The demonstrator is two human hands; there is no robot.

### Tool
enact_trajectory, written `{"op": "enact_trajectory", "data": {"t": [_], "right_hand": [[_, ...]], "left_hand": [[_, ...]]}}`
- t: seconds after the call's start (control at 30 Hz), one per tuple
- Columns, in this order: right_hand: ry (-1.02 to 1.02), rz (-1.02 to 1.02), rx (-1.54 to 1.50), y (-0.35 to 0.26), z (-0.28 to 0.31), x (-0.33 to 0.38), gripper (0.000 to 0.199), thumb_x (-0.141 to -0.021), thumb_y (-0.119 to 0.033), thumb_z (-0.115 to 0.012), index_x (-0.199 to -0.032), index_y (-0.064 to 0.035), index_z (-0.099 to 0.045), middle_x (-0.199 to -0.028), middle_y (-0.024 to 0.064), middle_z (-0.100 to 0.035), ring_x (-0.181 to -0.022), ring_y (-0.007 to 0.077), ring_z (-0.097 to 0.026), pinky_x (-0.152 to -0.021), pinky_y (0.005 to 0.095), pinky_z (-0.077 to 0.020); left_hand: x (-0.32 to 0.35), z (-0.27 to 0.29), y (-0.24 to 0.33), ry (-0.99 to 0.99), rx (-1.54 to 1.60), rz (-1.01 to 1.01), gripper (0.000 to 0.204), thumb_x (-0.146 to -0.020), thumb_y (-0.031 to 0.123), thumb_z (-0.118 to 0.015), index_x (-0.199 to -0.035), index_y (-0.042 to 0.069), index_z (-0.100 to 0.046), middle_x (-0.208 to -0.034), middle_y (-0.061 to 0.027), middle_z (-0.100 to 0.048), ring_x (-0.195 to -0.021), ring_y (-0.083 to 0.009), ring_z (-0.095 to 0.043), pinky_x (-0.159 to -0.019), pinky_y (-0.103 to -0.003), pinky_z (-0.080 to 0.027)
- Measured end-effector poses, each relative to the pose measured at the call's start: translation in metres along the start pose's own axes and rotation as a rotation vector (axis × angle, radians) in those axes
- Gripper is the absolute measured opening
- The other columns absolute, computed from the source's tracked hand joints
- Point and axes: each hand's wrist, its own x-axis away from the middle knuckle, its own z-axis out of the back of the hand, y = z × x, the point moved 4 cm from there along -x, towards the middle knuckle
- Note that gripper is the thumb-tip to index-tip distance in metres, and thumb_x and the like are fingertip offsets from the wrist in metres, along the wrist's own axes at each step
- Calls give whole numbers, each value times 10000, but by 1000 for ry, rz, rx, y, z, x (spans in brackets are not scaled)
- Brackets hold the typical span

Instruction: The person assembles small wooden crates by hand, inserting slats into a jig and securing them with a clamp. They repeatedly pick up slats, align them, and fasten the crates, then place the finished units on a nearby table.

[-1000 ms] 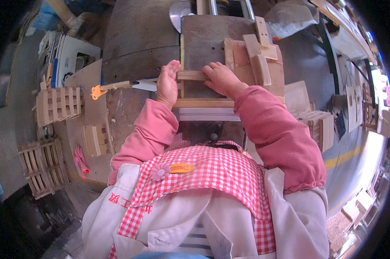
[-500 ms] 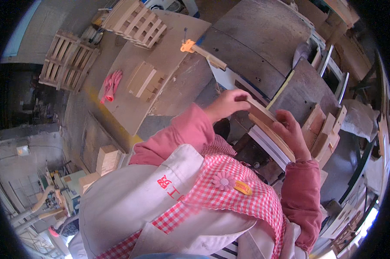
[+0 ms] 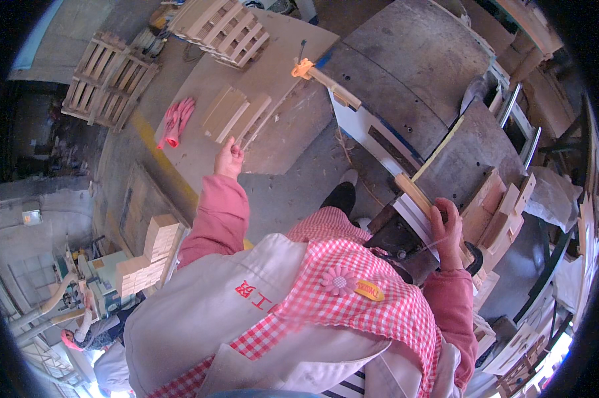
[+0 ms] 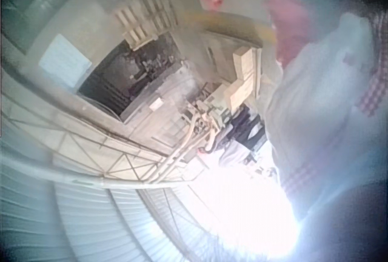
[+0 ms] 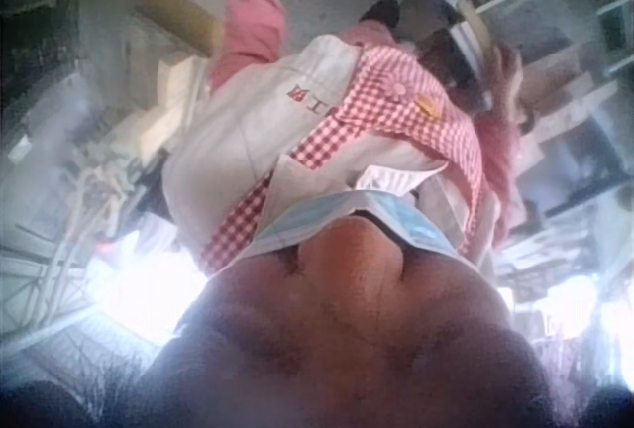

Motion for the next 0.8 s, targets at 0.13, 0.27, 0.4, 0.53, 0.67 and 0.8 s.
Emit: {"op": "enact_trajectory", "data": {"t": [0.13, 0.27, 0.4, 0.53, 0.67, 0.8], "right_hand": [[-9, -29, 1, -7, 1, -2, 263, -881, -178, -666, -1088, -20, -634, -947, 123, -676, -875, 220, -660, -797, 334, -513], [-1, -33, 21, -9, 1, -1, 266, -878, -179, -672, -1087, -19, -634, -943, 119, -678, -878, 217, -660, -799, 335, -512], [-17, -55, 24, -9, 0, -1, 263, -876, -173, -675, -1080, -13, -634, -945, 115, -679, -883, 219, -658, -806, 335, -510], [-18, -46, 31, -8, 0, -2, 255, -870, -164, -679, -1071, -13, -638, -947, 111, -681, -885, 214, -657, -807, 332, -509], [1, -65, -2, -8, -1, -2, 250, -863, -158, -682, -1062, -12, -641, -935, 113, -681, -872, 213, -659, -801, 330, -511], [3, -49, 14, -10, -1, -2, 262, -854, -159, -689, -1066, -12, -641, -921, 116, -679, -855, 214, -660, -792, 331, -513]], "left_hand": [[-28, 12, 3, 63, 23, 20, 143, -882, 223, -720, -913, 141, -607, -698, 20, -563, -604, -77, -523, -613, -277, -431], [-43, 20, 3, 97, -12, 39, 153, -871, 228, -730, -911, 148, -606, -706, 26, -565, -609, -80, -527, -631, -286, -432], [-50, 25, 5, 109, -12, 32, 157, -861, 214, -737, -910, 142, -606, -717, 28, -564, -638, -88, -544, -640, -294, -440], [-51, 29, 9, 188, -13, 53, 172, -850, 202, -747, -919, 132, -606, -738, 24, -566, -674, -95, -565, -645, -307, -457], [-51, 29, 15, 257, -9, 55, 149, -864, 199, -739, -860, 175, -592, -666, 51, -565, -585, -77, -548, -633, -312, -443], [-53, 33, 18, 327, -98, 69, 193, -847, 228, -758, -846, 178, -572, -674, 53, -559, -615, -80, -559, -638, -309, -438]]}}
